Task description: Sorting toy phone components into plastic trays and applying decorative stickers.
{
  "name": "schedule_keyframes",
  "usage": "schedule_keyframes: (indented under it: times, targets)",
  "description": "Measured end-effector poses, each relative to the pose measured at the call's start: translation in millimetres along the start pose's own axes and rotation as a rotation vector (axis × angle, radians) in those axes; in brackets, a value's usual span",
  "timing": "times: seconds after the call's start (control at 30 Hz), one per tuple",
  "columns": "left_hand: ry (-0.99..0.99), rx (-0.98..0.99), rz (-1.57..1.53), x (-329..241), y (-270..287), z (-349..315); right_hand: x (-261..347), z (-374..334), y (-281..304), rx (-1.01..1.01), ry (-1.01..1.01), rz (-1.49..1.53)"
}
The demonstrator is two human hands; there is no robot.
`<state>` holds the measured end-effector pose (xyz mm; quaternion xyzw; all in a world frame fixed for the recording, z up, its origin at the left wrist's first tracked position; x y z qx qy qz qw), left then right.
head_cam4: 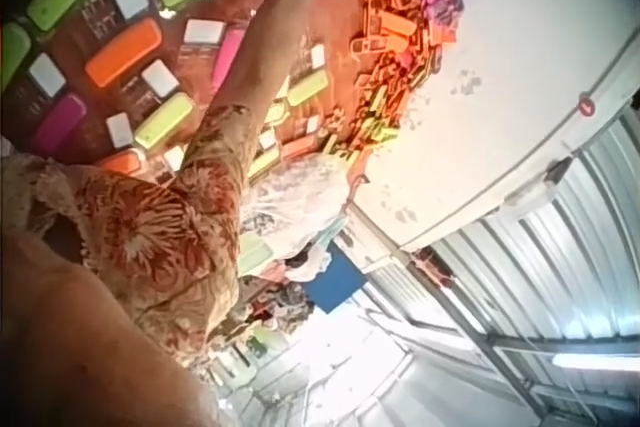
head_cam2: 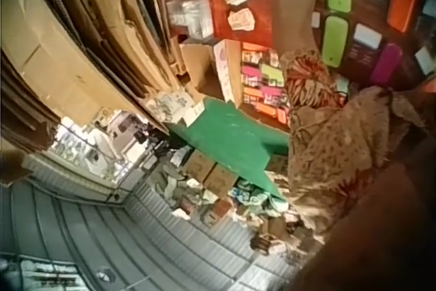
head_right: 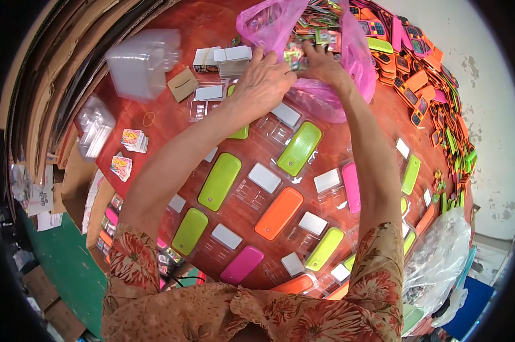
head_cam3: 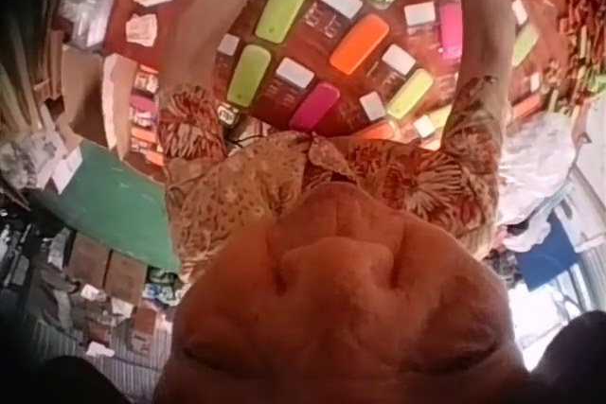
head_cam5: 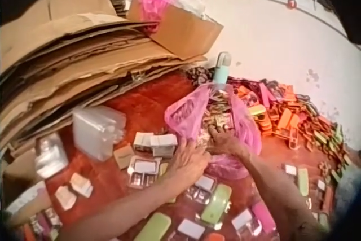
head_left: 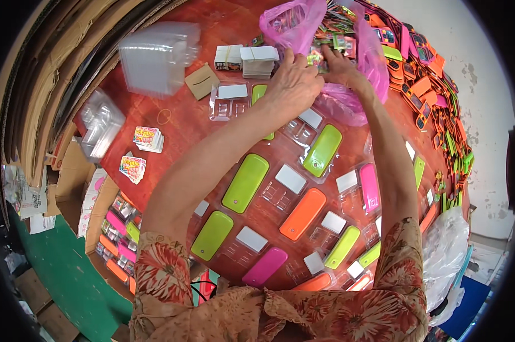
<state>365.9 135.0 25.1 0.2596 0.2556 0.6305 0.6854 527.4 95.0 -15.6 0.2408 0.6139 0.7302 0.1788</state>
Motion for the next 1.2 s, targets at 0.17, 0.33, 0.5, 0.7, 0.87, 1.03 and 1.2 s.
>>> schedule_keyframes:
  times: [0.17,0.33,0.5,0.7,0.87,1.03,1.2]
  targets:
    - [-0.013,0.007,0.068,4,5,-2,27,-24,15,-0.146,0.194,0.101]
    - [0.031,0.061,0.034,-1,5,3,2,-15,12,-0.179,0.075,0.302]
    - [0.423,0.32,-0.228,-3,8,26,-37,-6,19,-0.295,-0.365,0.529]
    - [1.306,-0.161,-1.226,40,-20,59,-12,-15,60,-0.314,-0.383,1.62]
    - [1.46,-0.055,-1.603,21,-54,62,-8,-15,74,-0.466,-0.467,1.678]
    - [1.451,-0.166,-1.982,-3,-75,60,-19,-7,62,-0.991,-0.341,0.789]
    - [1.538,-0.139,-1.756,19,-87,50,17,-9,39,-0.654,0.002,0.329]
Point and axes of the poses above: each hand's wrist, its own z-axis towards the middle knuckle, its own y-axis out of the back of the hand, x = y × z, the point moved 4 cm from there along z, towards the middle knuckle, and after that the axes turned 13 degrees about -x, right-handed, at the moved point
